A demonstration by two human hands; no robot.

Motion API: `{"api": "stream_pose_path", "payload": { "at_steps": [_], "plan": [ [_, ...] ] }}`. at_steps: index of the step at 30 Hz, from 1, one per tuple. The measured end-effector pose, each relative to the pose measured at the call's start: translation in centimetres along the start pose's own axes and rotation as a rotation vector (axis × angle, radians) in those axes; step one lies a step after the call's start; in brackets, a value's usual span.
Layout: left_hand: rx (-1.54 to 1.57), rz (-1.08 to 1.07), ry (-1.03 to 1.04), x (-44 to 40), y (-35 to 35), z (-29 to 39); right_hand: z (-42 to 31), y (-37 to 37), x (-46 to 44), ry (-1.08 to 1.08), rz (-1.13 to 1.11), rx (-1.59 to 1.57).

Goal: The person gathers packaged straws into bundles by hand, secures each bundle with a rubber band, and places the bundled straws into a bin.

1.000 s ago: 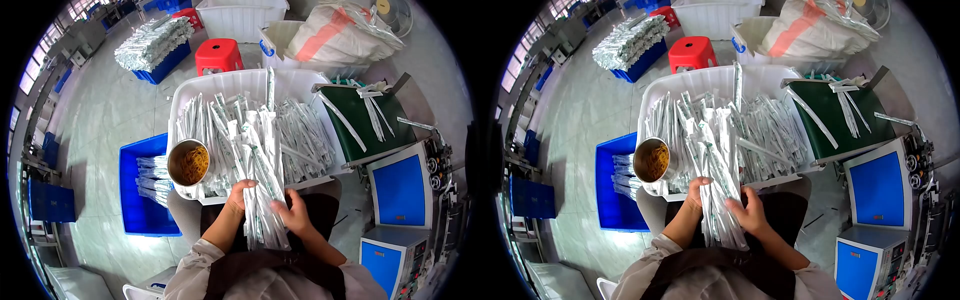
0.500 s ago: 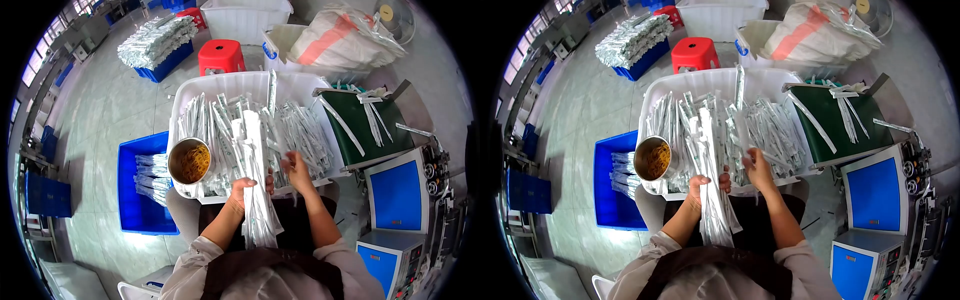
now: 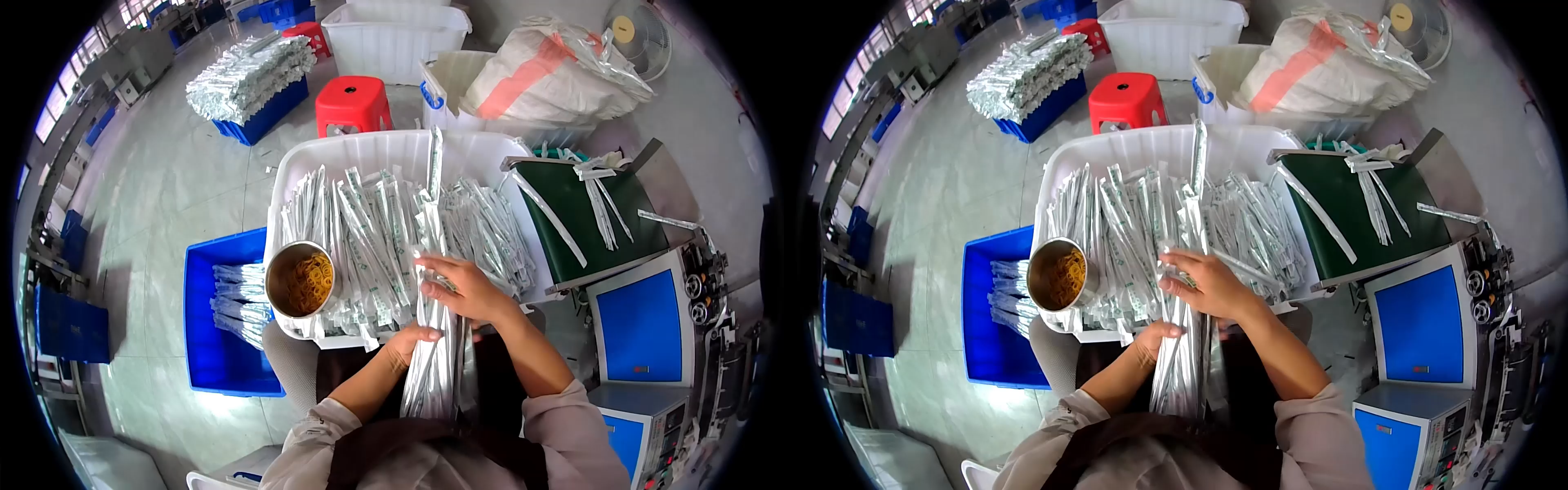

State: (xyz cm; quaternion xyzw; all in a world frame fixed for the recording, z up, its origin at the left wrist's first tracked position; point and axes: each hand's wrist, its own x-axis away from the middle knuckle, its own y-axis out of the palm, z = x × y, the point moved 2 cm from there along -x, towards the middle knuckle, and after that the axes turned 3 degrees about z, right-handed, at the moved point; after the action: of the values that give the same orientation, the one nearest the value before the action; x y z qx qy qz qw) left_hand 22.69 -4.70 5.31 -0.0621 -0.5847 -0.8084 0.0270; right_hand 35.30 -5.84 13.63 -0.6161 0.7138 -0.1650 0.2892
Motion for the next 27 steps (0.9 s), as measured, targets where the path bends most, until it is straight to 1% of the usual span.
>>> {"api": "stream_pose_path", "payload": {
  "at_steps": [1,3,4,5,7,8,9,10,11,12,13,14,15,17,18,19,20,21,22,23,24,25,26,27],
  "plan": [
    [-0.046,0.056,0.0,0.0,-0.9,-0.1,0.1,0.0,0.1,0.01,-0.005,-0.009],
    [-0.018,-0.041,-0.068,-0.3,-0.8,-0.2,-0.2,-1.2,-0.6,-0.175,0.196,0.587],
    [-0.033,-0.128,-0.068,-0.7,-0.6,-0.2,0.3,-1.2,-0.8,-0.136,0.174,0.419],
    [-0.065,-0.135,-0.075,-0.7,-0.1,-0.1,0.8,-1.2,-1.1,-0.095,0.159,0.251],
    [-0.084,-0.18,-0.102,-0.6,0.1,0.2,0.4,-1.2,-1.7,0.06,-0.12,-0.36],
    [-0.091,-0.183,-0.103,-0.4,0.2,0.2,0.4,-1.0,-1.7,0.015,-0.09,-0.375],
    [-0.025,-0.154,-0.056,0.0,0.6,0.2,0.4,-0.8,-1.6,0.014,-0.088,-0.373],
    [0.046,-0.125,-0.009,0.2,0.7,0.2,0.3,-0.7,-1.3,-0.057,-0.036,-0.343],
    [0.053,-0.124,-0.012,0.2,0.1,0.2,0.2,-0.6,-0.9,-0.124,0.014,-0.314],
    [0.044,-0.124,-0.001,0.1,0.0,0.7,-0.3,-0.6,-0.4,-0.074,-0.004,-0.288],
    [0.028,-0.127,0.013,-0.1,0.0,1.3,-0.6,-0.6,-0.2,-0.072,-0.006,-0.288],
    [-0.094,-0.097,-0.076,-0.1,0.2,1.5,-0.7,-0.6,-0.2,-0.061,0.02,-0.19],
    [-0.09,-0.097,-0.077,-0.4,1.1,1.8,-0.9,-0.7,0.0,-0.046,0.046,-0.095],
    [-0.191,-0.074,-0.038,-0.8,2.0,1.9,-1.4,-1.0,-0.6,-0.054,0.083,-0.051],
    [-0.172,-0.075,-0.086,-0.7,1.9,1.8,-1.8,-1.0,-0.9,-0.201,0.146,-0.08],
    [-0.168,-0.072,-0.09,-0.7,1.7,1.7,-2.1,-1.1,-0.8,-0.35,0.207,-0.106],
    [-0.14,-0.094,-0.119,-0.7,1.5,1.5,-2.1,-1.1,-0.5,-0.19,-0.007,-0.142],
    [-0.115,-0.118,-0.147,-0.6,1.8,1.5,-2.5,-1.3,-0.6,-0.189,-0.009,-0.143],
    [-0.114,-0.069,-0.134,-0.2,3.0,1.5,-2.6,-1.0,-0.9,-0.069,-0.199,0.095],
    [-0.115,-0.066,-0.137,-0.1,2.6,1.3,-2.9,-0.9,-1.2,0.055,-0.387,0.331],
    [-0.158,-0.068,-0.056,0.0,2.8,1.4,-4.1,-1.1,-1.7,0.155,-0.512,0.381],
    [-0.2,-0.07,0.025,0.3,3.0,1.6,-4.0,-0.8,-1.6,0.16,-0.512,0.374],
    [-0.264,-0.015,0.07,0.6,3.1,2.0,-4.5,-1.0,-1.6,-0.147,-0.158,0.331],
    [-0.264,-0.01,0.066,1.2,3.8,2.2,-5.1,-1.3,-1.3,-0.448,0.201,0.279]
  ]
}}
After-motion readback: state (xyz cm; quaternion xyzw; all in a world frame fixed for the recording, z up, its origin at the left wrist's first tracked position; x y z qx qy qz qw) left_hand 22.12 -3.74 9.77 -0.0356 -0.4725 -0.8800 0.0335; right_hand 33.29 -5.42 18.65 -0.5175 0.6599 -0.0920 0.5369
